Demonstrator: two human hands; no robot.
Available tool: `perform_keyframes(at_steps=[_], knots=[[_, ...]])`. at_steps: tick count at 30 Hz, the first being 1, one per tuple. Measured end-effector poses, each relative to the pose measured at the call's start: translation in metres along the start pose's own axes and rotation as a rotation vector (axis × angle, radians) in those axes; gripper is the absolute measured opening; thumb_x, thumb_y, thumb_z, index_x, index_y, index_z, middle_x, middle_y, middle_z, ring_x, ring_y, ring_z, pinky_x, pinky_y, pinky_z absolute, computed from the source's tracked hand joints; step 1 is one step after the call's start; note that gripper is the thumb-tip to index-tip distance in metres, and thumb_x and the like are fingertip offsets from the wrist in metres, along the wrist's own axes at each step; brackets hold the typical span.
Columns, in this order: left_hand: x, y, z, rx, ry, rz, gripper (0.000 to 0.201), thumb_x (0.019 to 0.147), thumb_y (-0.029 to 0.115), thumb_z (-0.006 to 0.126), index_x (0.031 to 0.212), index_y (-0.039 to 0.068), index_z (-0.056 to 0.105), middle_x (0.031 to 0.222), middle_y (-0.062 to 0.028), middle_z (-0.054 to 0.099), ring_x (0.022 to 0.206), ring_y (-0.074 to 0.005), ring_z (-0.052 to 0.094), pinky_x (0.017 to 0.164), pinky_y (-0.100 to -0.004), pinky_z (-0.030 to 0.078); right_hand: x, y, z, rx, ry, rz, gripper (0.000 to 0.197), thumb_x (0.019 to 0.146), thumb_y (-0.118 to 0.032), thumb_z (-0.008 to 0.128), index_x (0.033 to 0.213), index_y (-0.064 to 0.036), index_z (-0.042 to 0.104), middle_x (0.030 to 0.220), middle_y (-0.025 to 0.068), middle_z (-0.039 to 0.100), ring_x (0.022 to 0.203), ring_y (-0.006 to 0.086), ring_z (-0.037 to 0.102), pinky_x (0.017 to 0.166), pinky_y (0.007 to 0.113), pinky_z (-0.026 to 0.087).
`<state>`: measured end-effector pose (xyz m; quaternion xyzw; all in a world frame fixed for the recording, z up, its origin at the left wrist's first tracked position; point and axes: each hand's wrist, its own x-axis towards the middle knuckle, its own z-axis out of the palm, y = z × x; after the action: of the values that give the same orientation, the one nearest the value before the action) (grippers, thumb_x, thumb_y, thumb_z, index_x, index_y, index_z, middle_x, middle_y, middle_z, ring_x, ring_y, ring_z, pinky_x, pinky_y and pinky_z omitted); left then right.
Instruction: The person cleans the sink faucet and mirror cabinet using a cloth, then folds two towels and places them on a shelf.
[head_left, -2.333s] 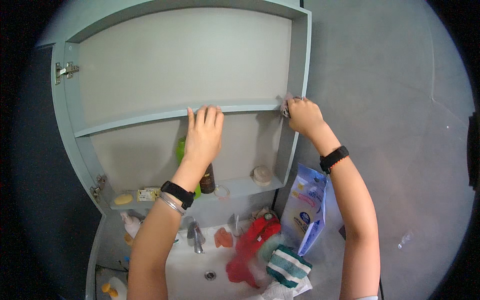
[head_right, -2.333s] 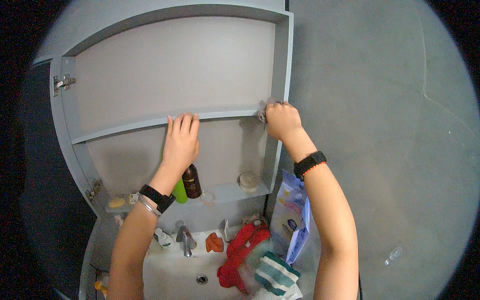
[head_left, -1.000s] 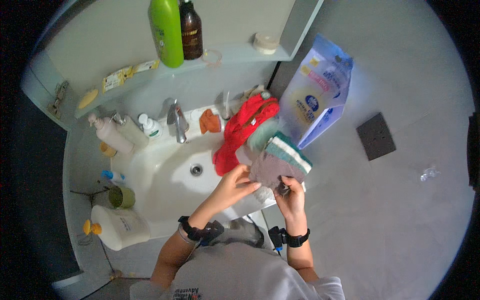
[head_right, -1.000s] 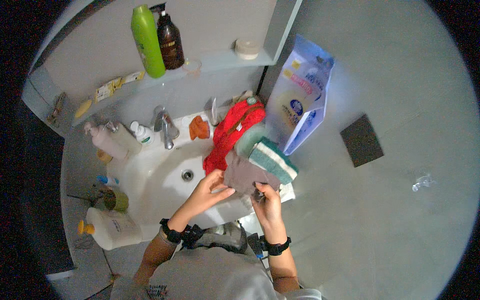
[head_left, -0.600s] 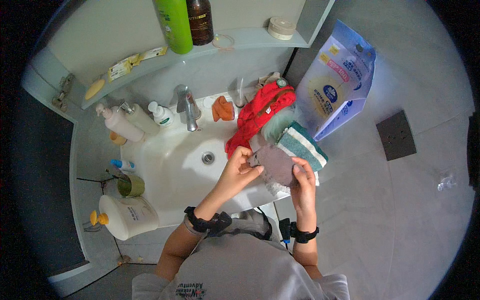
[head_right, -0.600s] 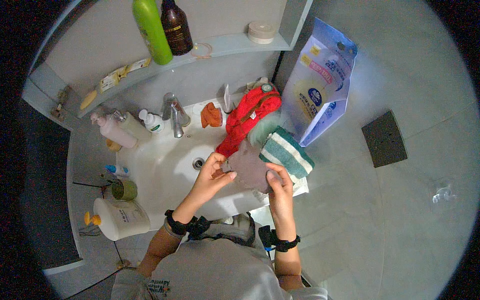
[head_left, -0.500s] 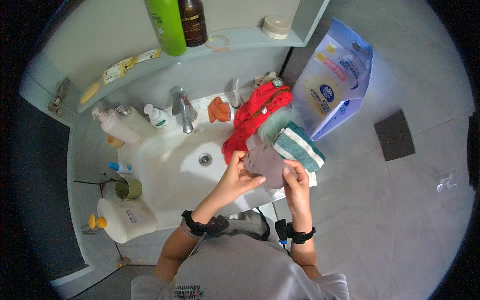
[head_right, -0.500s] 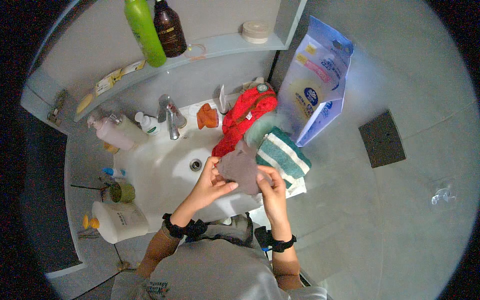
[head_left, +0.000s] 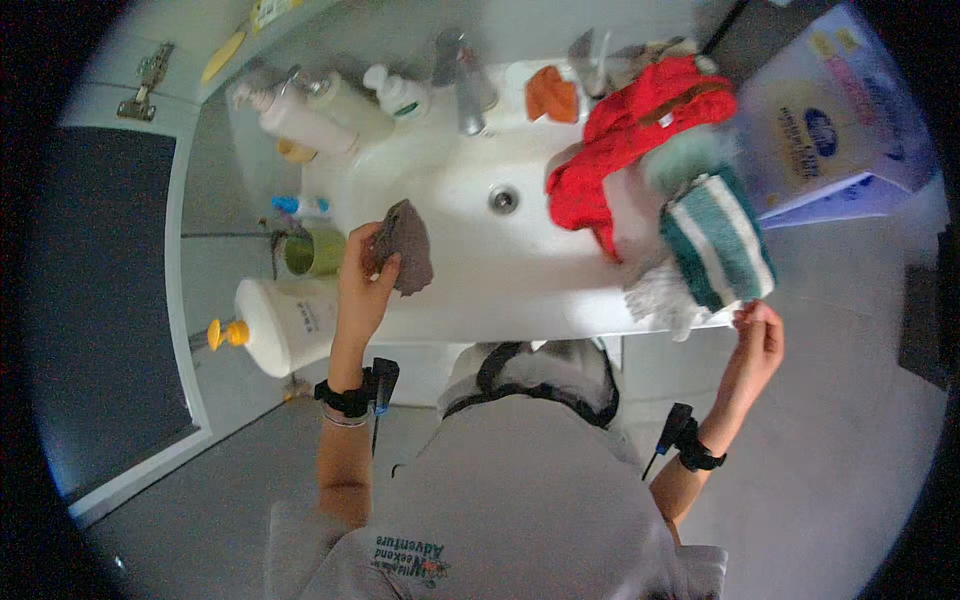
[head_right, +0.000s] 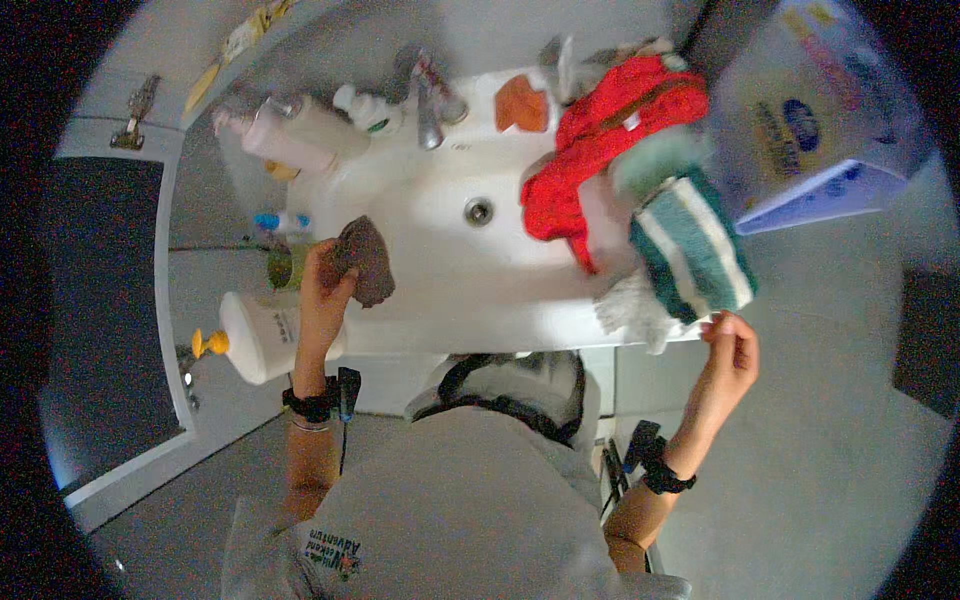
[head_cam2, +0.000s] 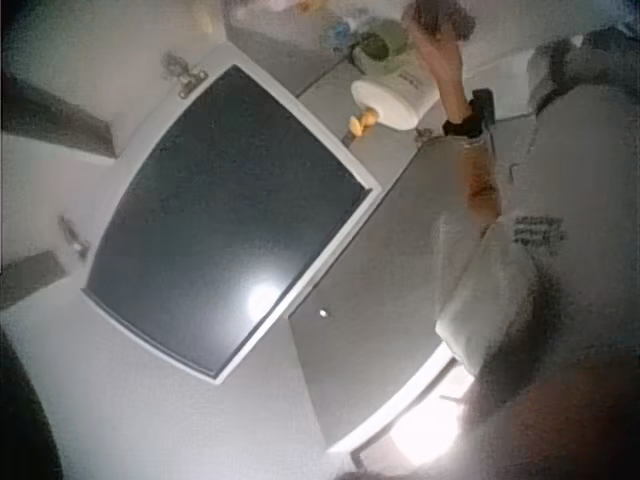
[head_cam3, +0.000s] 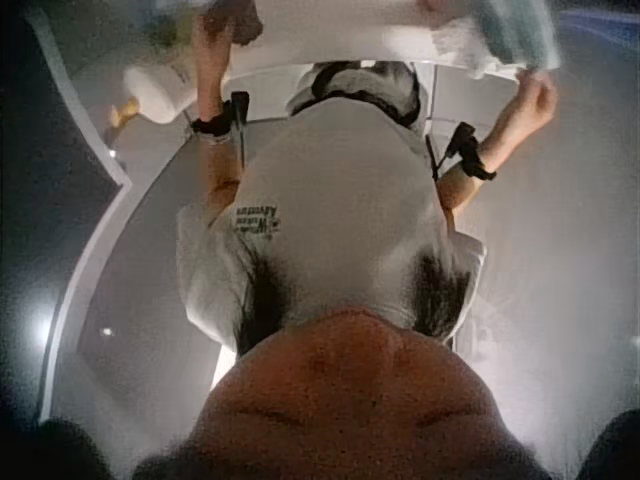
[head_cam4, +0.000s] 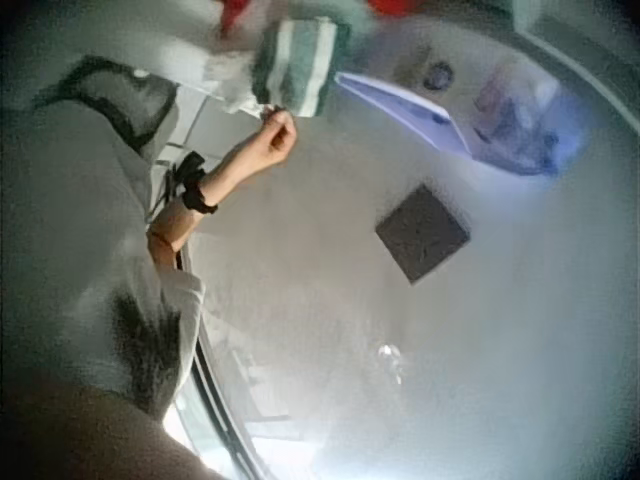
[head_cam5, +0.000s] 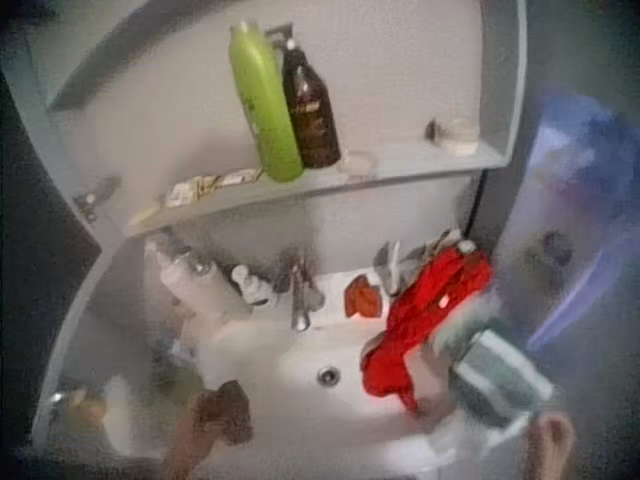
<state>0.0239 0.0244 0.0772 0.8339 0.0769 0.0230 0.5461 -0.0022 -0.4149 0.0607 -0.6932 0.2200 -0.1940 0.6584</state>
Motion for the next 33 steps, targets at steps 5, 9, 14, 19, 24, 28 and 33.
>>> perform_keyframes(at_steps=[5, 9, 14, 19, 24, 28, 33], knots=[[-0.058, -0.066, -0.038, 0.13, 0.015, -0.11, 0.041, 0.077, -0.008, 0.048, 0.116, 0.003, 0.039, 0.099, -0.0093, 0.052, 0.09, -0.0154, 0.051, 0.078, -0.0268, 0.042, -0.007, 0.006, 0.008, 0.027, -0.001, 0.11, 0.019, 0.088, -0.017, 0.054, 0.095, 0.0005, 0.058, 0.091, 0.0078, 0.059, 0.072, 0.0108, 0.054, 0.068, 0.024, 0.045], [-0.08, -0.092, -0.032, -0.119, 0.012, -0.333, 0.043, 0.075, -0.008, 0.047, 0.117, 0.002, 0.039, 0.106, -0.0094, 0.05, 0.097, -0.0181, 0.049, 0.084, -0.0301, 0.041, -0.007, 0.002, 0.031, 0.02, -0.029, 0.166, 0.019, 0.088, -0.018, 0.054, 0.093, -0.0009, 0.059, 0.078, 0.0029, 0.057, 0.063, 0.0069, 0.048, 0.057, 0.019, 0.04], [-0.085, -0.128, -0.023, 0.567, -0.096, -0.152, 0.043, 0.076, -0.004, 0.048, 0.119, -0.001, 0.04, 0.116, -0.0155, 0.047, 0.106, -0.0304, 0.046, 0.093, -0.0374, 0.036, 0.0, -0.013, 0.036, -0.086, -0.032, 0.042, 0.017, 0.089, -0.019, 0.052, 0.088, -0.0032, 0.06, 0.066, -0.0027, 0.049, 0.056, 0.0037, 0.04, 0.049, 0.018, 0.031], [-0.076, -0.101, -0.005, 0.585, 0.103, -0.062, 0.041, 0.079, -0.002, 0.048, 0.119, -0.001, 0.042, 0.117, -0.0181, 0.046, 0.109, -0.0333, 0.045, 0.095, -0.0382, 0.034, 0.014, -0.016, 0.012, -0.74, 0.106, -0.419, 0.026, 0.085, -0.024, 0.059, 0.091, 0.0016, 0.057, 0.095, 0.0081, 0.052, 0.082, 0.0147, 0.05, 0.067, 0.027, 0.042], [-0.051, -0.074, 0.007, 0.419, 0.038, -0.059, 0.039, 0.08, -0.002, 0.049, 0.118, 0.0, 0.042, 0.116, -0.0163, 0.047, 0.106, -0.0284, 0.048, 0.09, -0.0351, 0.038, 0.022, -0.006, 0.001, -0.872, -0.02, -0.221, 0.079, 0.071, -0.034, 0.072, 0.128, 0.0027, 0.032, 0.122, 0.0202, 0.039, 0.12, 0.0347, 0.035, 0.099, 0.043, 0.03], [-0.043, -0.065, 0.016, 0.335, 0.012, -0.033, 0.037, 0.08, -0.003, 0.049, 0.117, 0.001, 0.043, 0.117, -0.0139, 0.047, 0.1, -0.0244, 0.052, 0.085, -0.0329, 0.042, 0.031, 0.01, -0.001, -0.836, -0.003, -0.184, 0.073, 0.067, -0.028, 0.075, 0.122, 0.005, 0.039, 0.121, 0.0217, 0.04, 0.116, 0.0329, 0.039, 0.095, 0.038, 0.033], [-0.045, -0.071, 0.022, 0.186, 0.042, -0.09, 0.035, 0.082, -0.003, 0.048, 0.116, 0.001, 0.043, 0.116, -0.011, 0.049, 0.094, -0.0211, 0.056, 0.081, -0.0301, 0.045, 0.034, 0.018, -0.005, -0.844, 0.07, -0.2, 0.053, 0.069, -0.02, 0.073, 0.108, 0.0045, 0.047, 0.108, 0.0176, 0.047, 0.102, 0.0279, 0.048, 0.09, 0.034, 0.037]])
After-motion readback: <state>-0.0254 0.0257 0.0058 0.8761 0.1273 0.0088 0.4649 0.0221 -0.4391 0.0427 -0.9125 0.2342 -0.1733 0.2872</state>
